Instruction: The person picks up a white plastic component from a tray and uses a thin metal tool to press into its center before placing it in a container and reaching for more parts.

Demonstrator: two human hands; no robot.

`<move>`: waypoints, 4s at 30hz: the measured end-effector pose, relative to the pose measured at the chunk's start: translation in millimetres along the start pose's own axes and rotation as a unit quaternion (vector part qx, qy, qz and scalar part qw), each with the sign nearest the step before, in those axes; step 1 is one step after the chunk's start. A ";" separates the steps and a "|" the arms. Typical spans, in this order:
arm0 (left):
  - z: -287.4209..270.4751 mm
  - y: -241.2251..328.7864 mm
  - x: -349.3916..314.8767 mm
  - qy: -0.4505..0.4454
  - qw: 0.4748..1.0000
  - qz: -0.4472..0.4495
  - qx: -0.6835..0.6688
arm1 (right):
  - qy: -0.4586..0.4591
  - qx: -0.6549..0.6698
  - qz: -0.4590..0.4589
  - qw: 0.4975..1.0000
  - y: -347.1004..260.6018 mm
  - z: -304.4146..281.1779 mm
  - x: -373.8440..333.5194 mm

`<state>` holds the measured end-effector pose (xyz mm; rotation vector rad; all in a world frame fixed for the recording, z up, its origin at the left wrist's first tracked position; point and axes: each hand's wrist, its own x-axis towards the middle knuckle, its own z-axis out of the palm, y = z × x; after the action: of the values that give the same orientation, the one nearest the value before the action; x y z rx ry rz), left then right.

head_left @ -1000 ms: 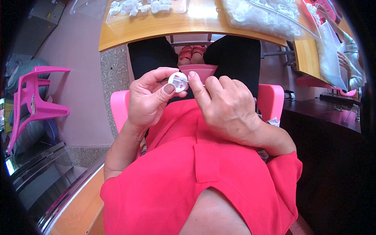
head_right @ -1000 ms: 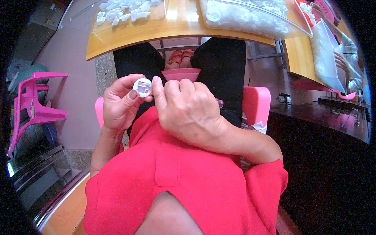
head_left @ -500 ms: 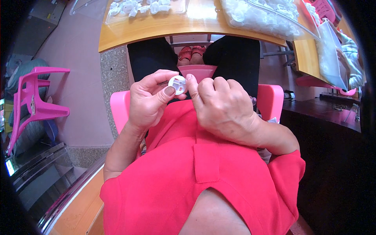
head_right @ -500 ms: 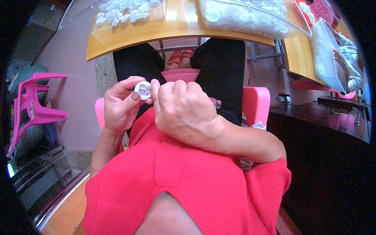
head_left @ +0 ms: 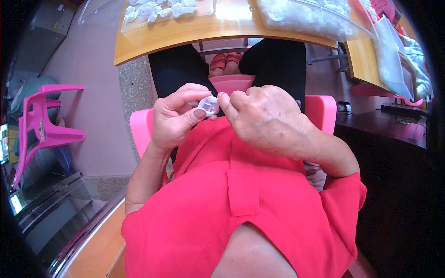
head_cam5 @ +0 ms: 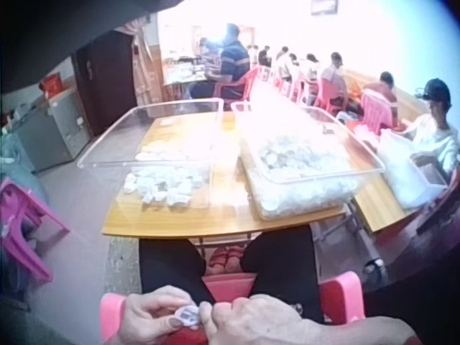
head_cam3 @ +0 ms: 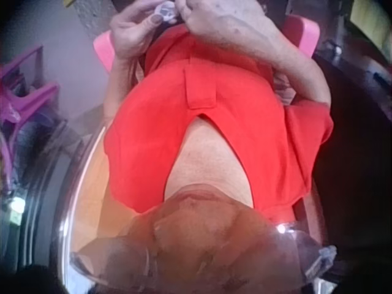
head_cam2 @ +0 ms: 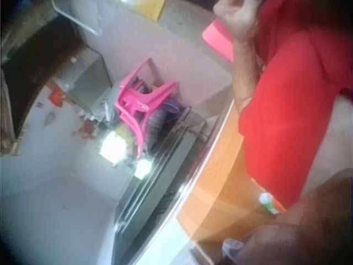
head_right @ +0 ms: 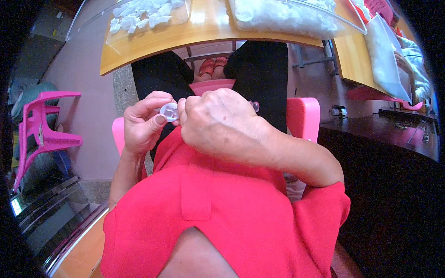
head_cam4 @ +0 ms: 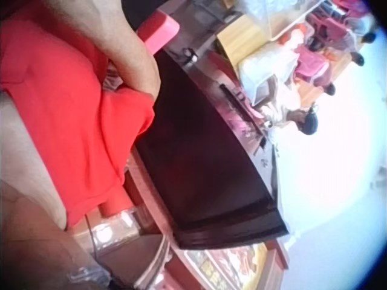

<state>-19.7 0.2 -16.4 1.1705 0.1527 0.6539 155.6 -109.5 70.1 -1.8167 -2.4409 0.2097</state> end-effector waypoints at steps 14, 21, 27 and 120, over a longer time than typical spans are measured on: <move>-7.6 -5.0 -0.1 0.030 0.992 -0.078 -0.098 | 0.051 -0.032 0.046 0.997 -7.8 13.3 -6.3; -3.1 -1.3 1.3 0.083 0.991 -0.036 -0.104 | 0.123 0.101 0.106 0.981 -11.5 24.9 -7.2; -1.7 0.0 0.2 0.096 0.989 -0.042 -0.101 | 0.172 0.197 0.116 0.958 -13.6 46.9 0.1; -12.9 3.9 3.2 0.085 0.982 -0.124 -0.110 | 0.141 -0.078 0.008 0.987 -5.5 22.9 -3.2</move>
<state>-24.3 13.3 -17.5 0.8647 0.3575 0.5340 147.7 -115.4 48.5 -1.7819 -2.3010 -0.2278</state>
